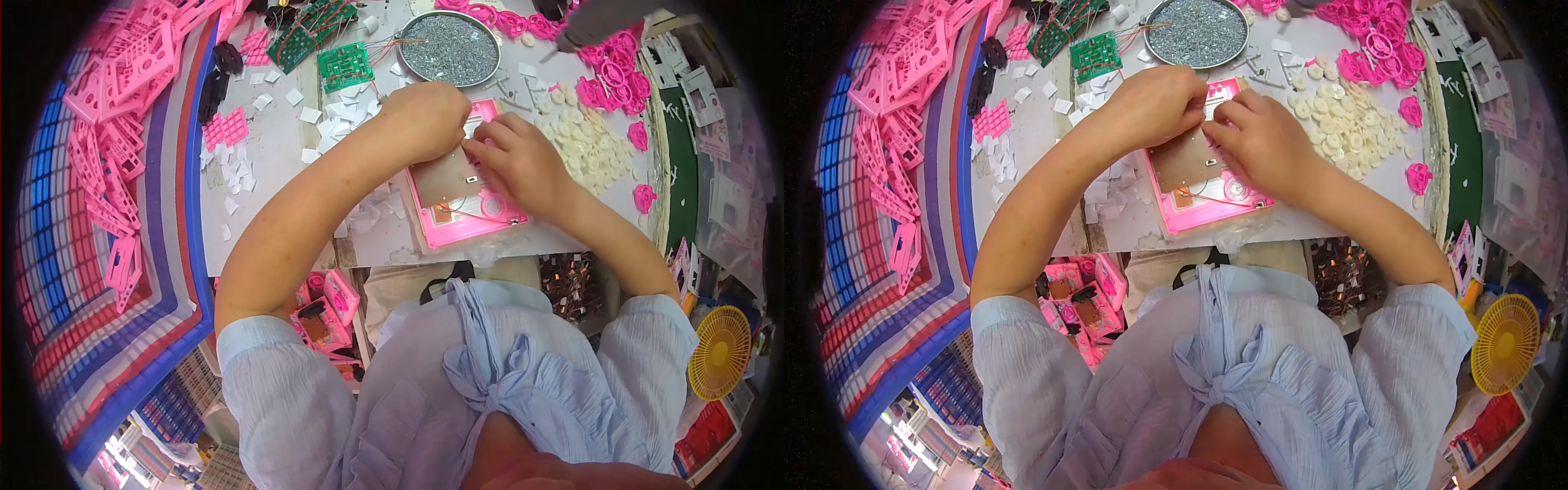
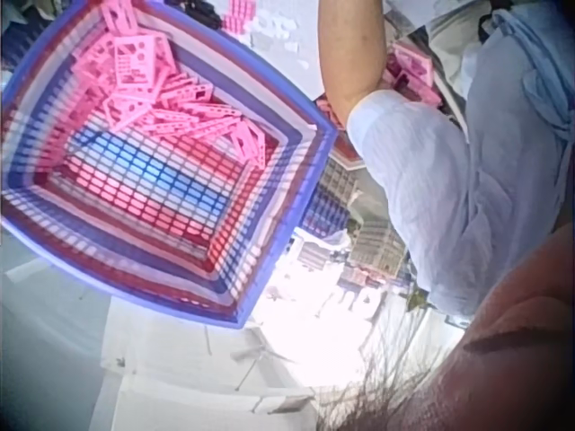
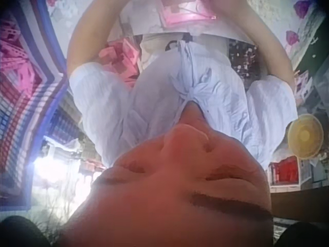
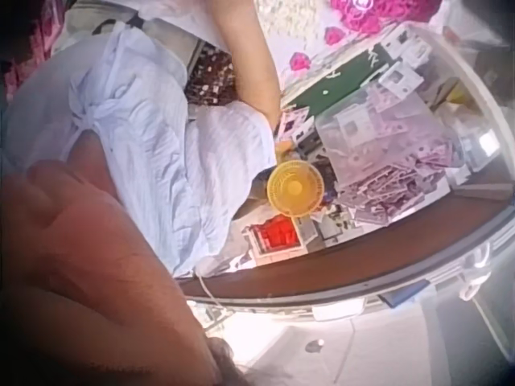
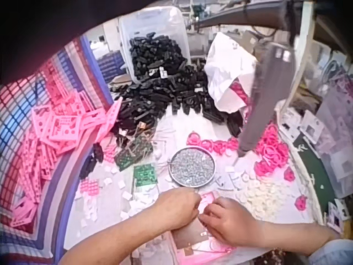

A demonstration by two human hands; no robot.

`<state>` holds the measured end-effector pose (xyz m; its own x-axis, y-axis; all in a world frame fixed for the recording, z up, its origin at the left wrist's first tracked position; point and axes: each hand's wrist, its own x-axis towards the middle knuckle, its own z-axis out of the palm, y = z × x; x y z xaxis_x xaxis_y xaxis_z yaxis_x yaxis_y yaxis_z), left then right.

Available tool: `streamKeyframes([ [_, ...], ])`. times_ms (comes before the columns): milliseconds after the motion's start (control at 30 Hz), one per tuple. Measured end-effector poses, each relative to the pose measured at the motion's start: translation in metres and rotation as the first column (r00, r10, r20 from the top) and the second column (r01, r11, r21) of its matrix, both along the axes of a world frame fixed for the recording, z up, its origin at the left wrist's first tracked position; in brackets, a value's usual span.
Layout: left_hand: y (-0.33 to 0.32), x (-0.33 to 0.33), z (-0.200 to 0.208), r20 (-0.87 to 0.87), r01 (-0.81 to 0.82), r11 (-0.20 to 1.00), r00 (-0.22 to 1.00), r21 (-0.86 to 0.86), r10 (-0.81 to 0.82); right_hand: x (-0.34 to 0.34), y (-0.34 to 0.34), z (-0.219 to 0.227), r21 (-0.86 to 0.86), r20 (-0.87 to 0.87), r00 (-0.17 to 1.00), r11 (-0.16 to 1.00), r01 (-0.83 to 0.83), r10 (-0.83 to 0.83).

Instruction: Assembling a toy cash register using a glue gun and plastic components.

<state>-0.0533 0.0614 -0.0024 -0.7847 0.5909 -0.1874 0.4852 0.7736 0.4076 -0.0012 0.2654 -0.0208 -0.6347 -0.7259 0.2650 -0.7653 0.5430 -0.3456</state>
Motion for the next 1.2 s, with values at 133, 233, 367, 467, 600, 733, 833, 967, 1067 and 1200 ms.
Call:
streamKeyframes([
  [133,-0.018,-0.009,0.001,0.11,-0.056,0.949,0.994,0.31,0.023,0.009,-0.006,0.0,0.058,-0.066,0.995,0.996,0.074,-0.071],
  [233,-0.028,-0.012,0.008,0.161,-0.295,0.876,0.955,0.383,0.251,0.002,0.0,0.005,0.112,-0.018,1.0,0.993,0.024,-0.022],
  [367,-0.05,-0.014,-0.005,-0.101,-0.32,0.874,0.92,0.365,0.378,-0.008,-0.002,0.02,0.2,0.15,0.988,0.978,-0.052,0.022],
  [467,-0.048,-0.01,-0.009,-0.091,-0.273,0.886,0.94,0.376,0.328,-0.009,0.004,0.018,0.115,0.124,0.992,0.993,-0.034,0.02],
  [600,-0.027,0.015,-0.013,-0.208,0.016,0.943,0.976,0.332,0.057,-0.005,0.004,0.011,0.057,0.017,1.0,0.998,-0.027,0.026],
  [733,-0.007,0.011,-0.007,-0.142,0.122,0.992,0.982,-0.033,-0.126,-0.004,0.002,0.011,0.063,0.016,1.0,0.998,-0.027,0.026],
  [833,0.004,0.008,-0.004,-0.116,0.158,0.978,0.978,-0.139,-0.174,-0.003,0.001,0.01,0.063,-0.013,1.0,0.998,-0.025,0.026],
  [967,0.009,0.007,0.004,-0.105,0.124,0.976,0.984,-0.178,-0.145,0.0,0.002,0.01,0.105,-0.023,1.0,0.994,-0.014,0.016],
  [1067,-0.002,0.008,-0.019,-0.228,0.09,0.995,0.969,-0.039,-0.097,-0.001,0.007,0.017,0.058,0.094,0.995,0.998,-0.026,0.021],
  [1200,-0.019,0.01,-0.004,-0.03,-0.246,0.773,0.946,0.584,0.323,-0.01,0.02,0.02,0.049,0.116,0.989,0.994,-0.103,0.096],
])
